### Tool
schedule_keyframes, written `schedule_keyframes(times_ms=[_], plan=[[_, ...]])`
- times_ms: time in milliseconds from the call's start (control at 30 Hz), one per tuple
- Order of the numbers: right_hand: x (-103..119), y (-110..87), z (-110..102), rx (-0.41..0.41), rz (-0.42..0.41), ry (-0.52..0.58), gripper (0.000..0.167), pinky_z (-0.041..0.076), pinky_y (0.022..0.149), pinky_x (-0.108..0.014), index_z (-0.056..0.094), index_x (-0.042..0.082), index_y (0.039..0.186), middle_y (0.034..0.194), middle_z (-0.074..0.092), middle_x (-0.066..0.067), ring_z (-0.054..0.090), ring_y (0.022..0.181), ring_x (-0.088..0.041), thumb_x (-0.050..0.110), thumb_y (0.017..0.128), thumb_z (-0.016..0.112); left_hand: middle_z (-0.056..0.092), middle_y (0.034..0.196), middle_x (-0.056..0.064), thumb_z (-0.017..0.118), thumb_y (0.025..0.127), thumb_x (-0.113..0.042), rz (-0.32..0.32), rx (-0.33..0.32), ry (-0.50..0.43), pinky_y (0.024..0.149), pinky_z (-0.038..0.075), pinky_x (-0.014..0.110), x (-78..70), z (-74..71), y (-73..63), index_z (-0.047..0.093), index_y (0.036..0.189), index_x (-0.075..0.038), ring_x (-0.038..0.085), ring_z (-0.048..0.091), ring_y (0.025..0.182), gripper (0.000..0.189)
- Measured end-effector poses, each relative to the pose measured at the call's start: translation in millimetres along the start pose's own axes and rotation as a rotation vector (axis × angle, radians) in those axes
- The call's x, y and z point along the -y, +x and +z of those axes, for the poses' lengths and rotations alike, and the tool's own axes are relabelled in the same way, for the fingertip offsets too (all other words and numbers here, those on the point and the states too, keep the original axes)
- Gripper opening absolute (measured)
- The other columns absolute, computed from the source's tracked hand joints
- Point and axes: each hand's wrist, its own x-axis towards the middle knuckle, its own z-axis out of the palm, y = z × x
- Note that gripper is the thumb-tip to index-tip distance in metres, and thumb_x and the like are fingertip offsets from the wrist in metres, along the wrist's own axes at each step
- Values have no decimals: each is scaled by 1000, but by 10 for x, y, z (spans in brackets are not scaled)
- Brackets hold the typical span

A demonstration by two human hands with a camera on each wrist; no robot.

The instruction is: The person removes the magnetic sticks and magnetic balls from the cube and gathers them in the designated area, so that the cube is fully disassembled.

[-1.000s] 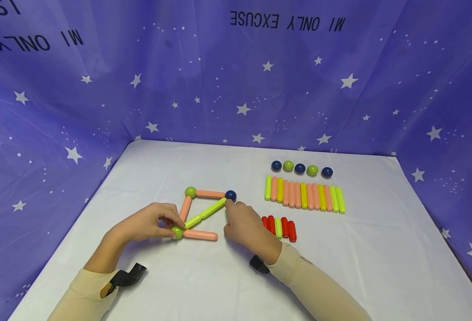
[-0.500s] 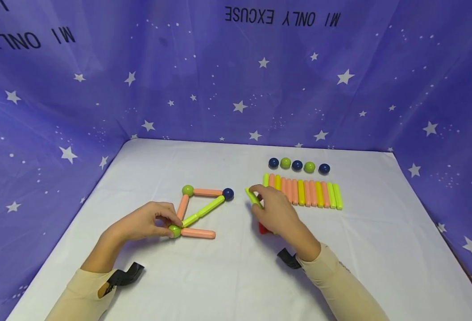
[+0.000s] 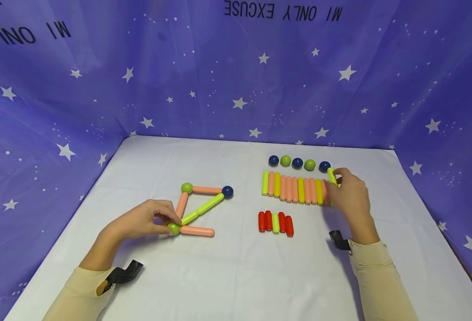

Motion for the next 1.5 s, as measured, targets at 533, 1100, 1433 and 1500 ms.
schedule_keyframes(times_ms=[533,1100,1433,1500], plan=[[-452,138,27,183,106,-77,45,44,77,-59,47,-12,127,117,53,-35,52,102,-50,17,92,43,64,95,-4,81,79,-9,2,2,14,73,52,31,50,-7,5,77,99,-17,15,60,81,22],[-364,119,36,171,89,-109,49,46,73,-58,45,-14,127,115,53,-37,53,97,-50,19,91,47,64,95,-4,82,79,-11,-10,-1,-2,72,52,32,61,-8,5,77,100,-17,17,60,82,23],[599,-198,156,66,-288,-17,40,45,85,-60,57,-5,124,116,56,-27,53,104,-45,17,91,59,64,94,-5,81,79,-12,5,8,-5,73,53,32,67,-14,8,77,98,-18,15,60,82,21],[819,-312,231,106,-388,16,38,45,90,-57,58,-2,125,120,58,-23,53,109,-41,16,91,61,64,94,-5,81,79,-12,13,11,-4,72,52,32,71,-6,7,77,99,-18,15,60,81,21]])
